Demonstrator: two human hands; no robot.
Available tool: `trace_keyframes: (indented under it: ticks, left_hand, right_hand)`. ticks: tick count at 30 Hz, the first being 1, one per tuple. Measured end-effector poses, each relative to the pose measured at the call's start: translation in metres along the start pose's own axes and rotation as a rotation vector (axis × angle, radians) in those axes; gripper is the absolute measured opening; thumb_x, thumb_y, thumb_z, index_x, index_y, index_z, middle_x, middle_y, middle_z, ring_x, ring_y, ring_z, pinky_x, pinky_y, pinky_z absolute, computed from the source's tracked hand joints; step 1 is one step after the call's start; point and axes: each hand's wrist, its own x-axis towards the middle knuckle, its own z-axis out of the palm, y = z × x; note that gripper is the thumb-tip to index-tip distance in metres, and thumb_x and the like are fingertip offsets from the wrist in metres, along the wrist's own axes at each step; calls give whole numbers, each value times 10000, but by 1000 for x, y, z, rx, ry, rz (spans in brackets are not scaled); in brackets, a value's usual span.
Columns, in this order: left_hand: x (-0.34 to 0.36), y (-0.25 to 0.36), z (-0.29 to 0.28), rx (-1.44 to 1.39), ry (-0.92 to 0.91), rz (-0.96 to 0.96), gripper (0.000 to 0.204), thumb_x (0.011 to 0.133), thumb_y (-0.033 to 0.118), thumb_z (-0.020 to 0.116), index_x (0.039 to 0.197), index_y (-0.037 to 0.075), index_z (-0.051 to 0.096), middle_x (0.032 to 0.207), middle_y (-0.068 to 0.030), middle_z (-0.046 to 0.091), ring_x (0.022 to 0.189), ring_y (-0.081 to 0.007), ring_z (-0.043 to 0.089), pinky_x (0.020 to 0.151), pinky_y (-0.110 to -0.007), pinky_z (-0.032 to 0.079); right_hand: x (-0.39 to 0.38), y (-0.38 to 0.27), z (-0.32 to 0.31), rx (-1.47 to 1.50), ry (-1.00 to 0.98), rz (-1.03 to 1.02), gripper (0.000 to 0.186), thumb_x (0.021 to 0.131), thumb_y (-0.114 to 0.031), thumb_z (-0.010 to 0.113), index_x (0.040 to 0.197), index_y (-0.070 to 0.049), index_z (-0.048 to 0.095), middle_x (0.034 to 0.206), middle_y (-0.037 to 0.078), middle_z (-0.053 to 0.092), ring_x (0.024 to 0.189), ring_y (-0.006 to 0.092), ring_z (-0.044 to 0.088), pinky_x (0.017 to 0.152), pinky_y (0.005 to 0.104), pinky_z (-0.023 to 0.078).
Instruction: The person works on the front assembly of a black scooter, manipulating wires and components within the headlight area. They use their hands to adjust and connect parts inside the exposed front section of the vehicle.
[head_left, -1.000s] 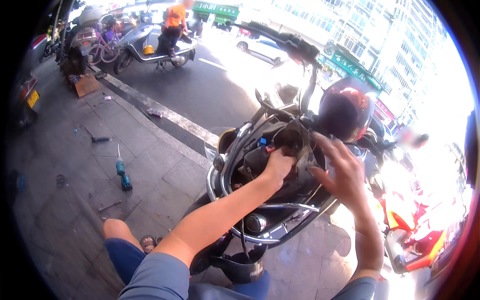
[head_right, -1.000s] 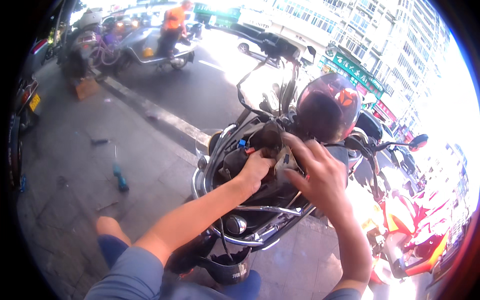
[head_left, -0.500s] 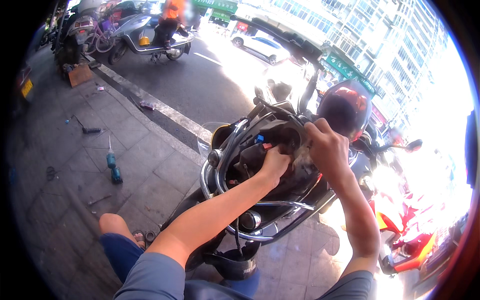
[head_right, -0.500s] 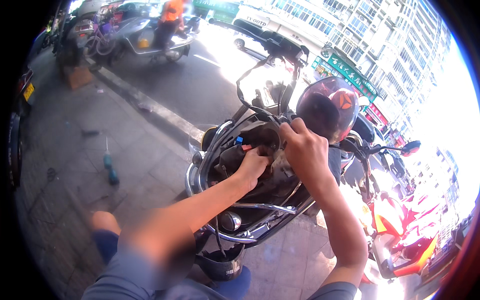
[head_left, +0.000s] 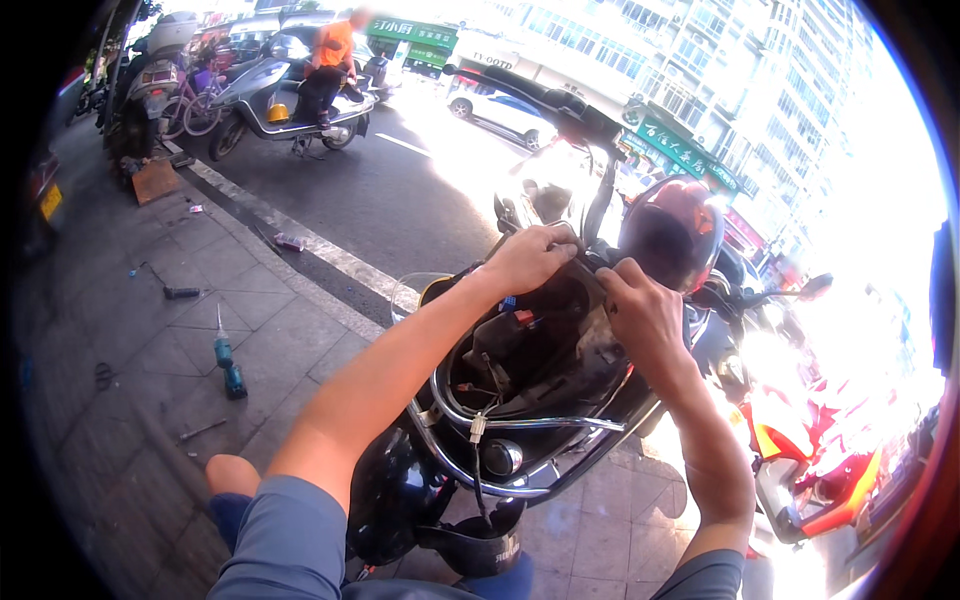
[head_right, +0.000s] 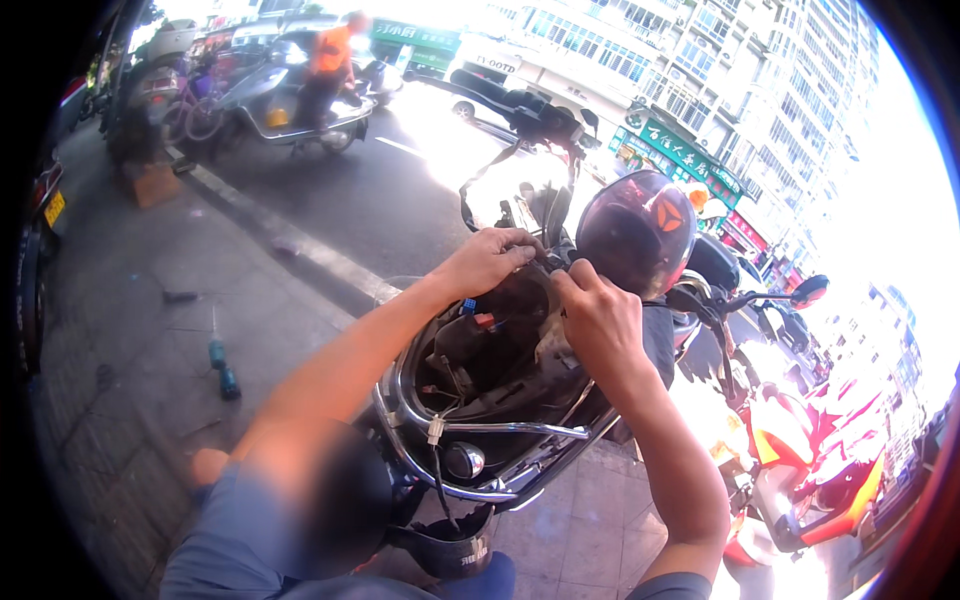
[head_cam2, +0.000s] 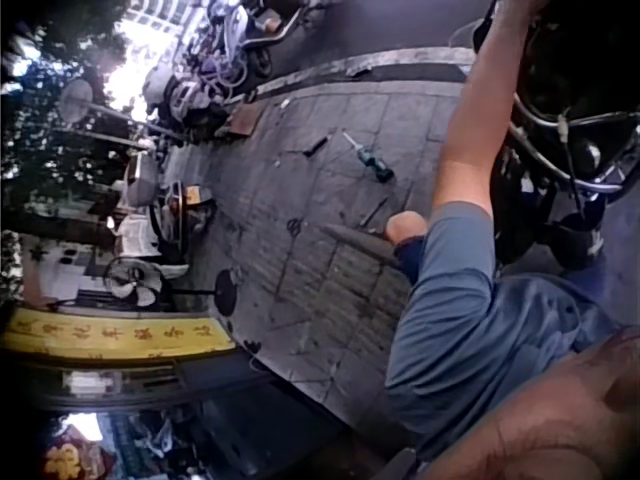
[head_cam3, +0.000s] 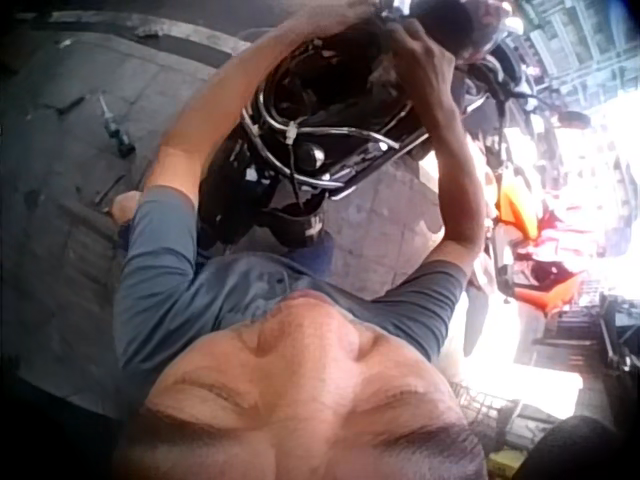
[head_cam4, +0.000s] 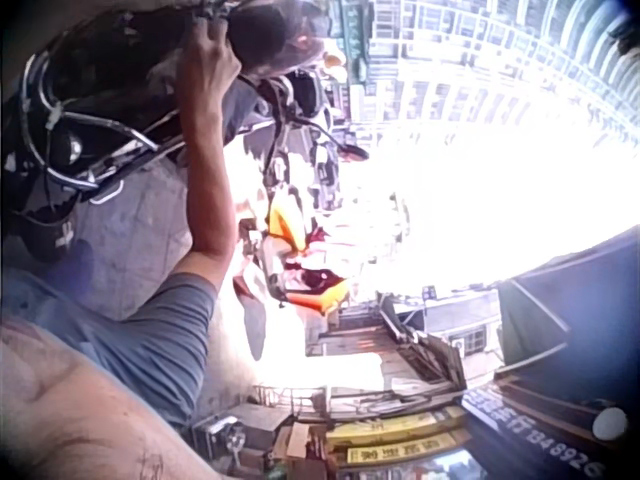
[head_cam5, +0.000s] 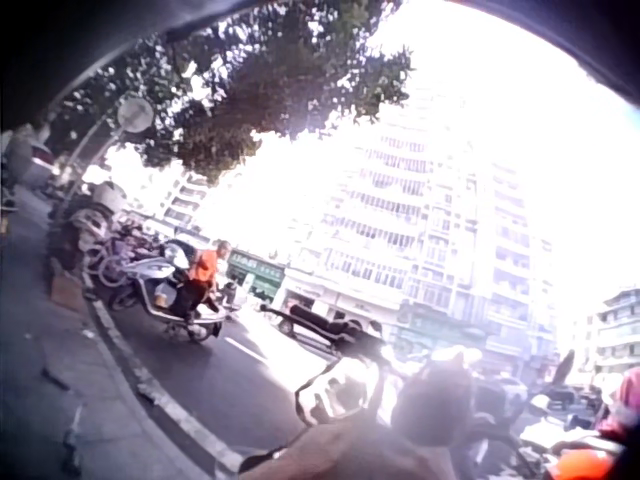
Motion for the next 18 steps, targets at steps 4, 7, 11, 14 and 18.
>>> trace_keyframes:
  ticks: [4,7,11,14,18]
  left_hand:
    - [7,-2,2,100,-64,32,267,966,224,581,1071,18,715,731,-46,639,681,-124,598,645,-296,479]
    - [4,-4,6,69,-50,8,302,969,250,578,1104,11,702,768,-82,657,675,-154,604,658,-323,489]
    - [6,-4,4,57,-127,-72,322,964,265,594,1147,19,690,830,-110,685,726,-191,643,704,-347,504]
    - [22,-6,-11,243,-180,112,336,960,281,604,1162,26,688,930,-134,701,827,-225,675,776,-357,519]
    - [4,-4,-23,363,-77,-31,341,954,300,616,1152,31,682,1136,-167,675,998,-251,679,899,-374,528]
  right_hand:
    - [-8,2,2,0,-21,19,143,788,-36,627,922,-87,631,872,65,561,773,256,671,613,410,534]
    - [-8,2,2,14,-20,22,129,786,-43,639,908,-80,623,871,72,558,788,259,669,629,409,538]
    - [-21,6,0,-13,-31,54,166,783,-51,652,946,-81,644,876,79,560,798,267,668,642,406,543]
    - [-27,9,-5,-43,-36,77,192,787,-59,656,976,-94,664,880,80,574,802,271,672,644,409,543]
    - [-46,16,-4,-13,-85,172,193,812,-78,653,996,-125,687,878,72,595,778,278,680,635,414,532]
